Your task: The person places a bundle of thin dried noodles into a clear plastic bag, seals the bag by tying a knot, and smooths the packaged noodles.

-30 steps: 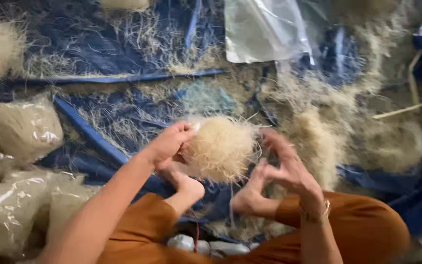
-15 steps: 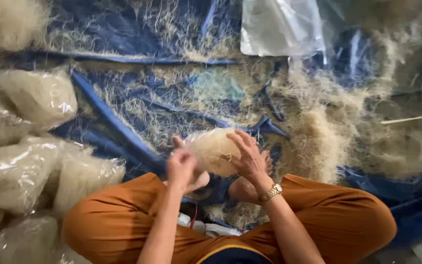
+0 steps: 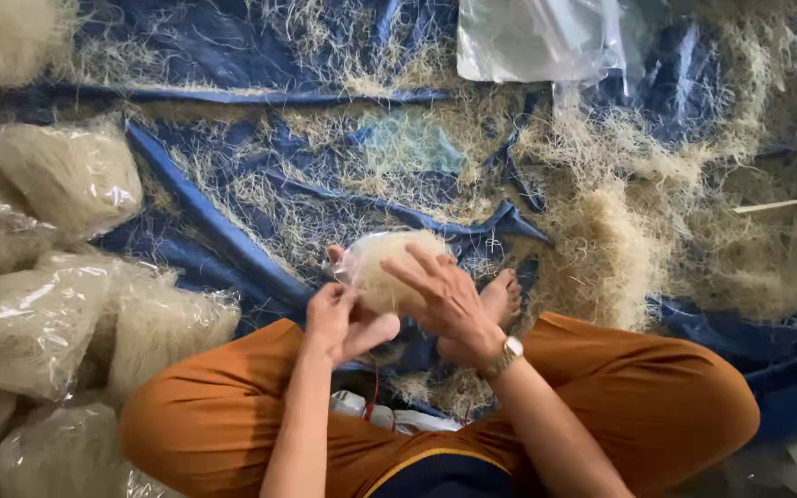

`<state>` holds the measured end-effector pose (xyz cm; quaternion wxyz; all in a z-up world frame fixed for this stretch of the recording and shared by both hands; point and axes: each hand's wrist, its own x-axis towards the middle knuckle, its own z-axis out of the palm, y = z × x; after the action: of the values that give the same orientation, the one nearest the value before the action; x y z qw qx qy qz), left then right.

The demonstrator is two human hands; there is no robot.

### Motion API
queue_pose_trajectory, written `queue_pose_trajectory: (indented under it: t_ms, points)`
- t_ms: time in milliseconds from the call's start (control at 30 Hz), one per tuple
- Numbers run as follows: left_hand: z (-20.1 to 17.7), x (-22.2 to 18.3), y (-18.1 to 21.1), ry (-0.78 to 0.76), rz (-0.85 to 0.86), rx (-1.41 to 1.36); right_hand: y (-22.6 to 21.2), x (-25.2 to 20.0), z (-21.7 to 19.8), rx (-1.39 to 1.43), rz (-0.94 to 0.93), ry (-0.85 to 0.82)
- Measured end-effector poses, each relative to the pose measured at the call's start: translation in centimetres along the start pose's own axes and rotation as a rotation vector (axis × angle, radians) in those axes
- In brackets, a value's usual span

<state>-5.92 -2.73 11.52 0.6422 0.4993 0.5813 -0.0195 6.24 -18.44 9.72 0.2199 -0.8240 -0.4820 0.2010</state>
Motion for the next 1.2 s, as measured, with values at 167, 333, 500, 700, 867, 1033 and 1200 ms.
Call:
queue_pose_trajectory:
  t_ms: [167, 333, 500, 700, 867, 1033, 1200]
  points:
    - [1.0, 2.3, 2.7, -0.234, 0.104, -0.138, 2.0, 5.2, -0.3, -0.072, -0.055, -0.072]
    - [6.4, 9.2, 1.5, -0.278, 0.206, -0.380, 1.2, 8.2, -12.7, -0.130, -0.052, -0.083]
    - [9.8, 13.3, -4.5, -0.236, -0.005, -0.440, 5.4, 6.8, -10.6, -0.374, -0.056, -0.267]
    - [8.6, 9.3, -0.4, -0.086, 0.086, -0.095, 6.1, 8.4, -11.8, -0.496, -0.159, -0.145]
    - [7.5, 7.0, 3.1, -0.216, 0.123, 0.029, 9.5, 17.9, -10.2, 0.135, -0.153, -0.376]
    - [9.5, 9.5, -0.4, -0.195, 0.035, -0.085, 5.0, 21.0, -13.9, 0.279, 0.118, -1.073]
    - [9.9, 8.4, 3.7, -0.213, -0.192, -0.368, 4.8, 11.7, -12.6, -0.393, -0.449, -0.596]
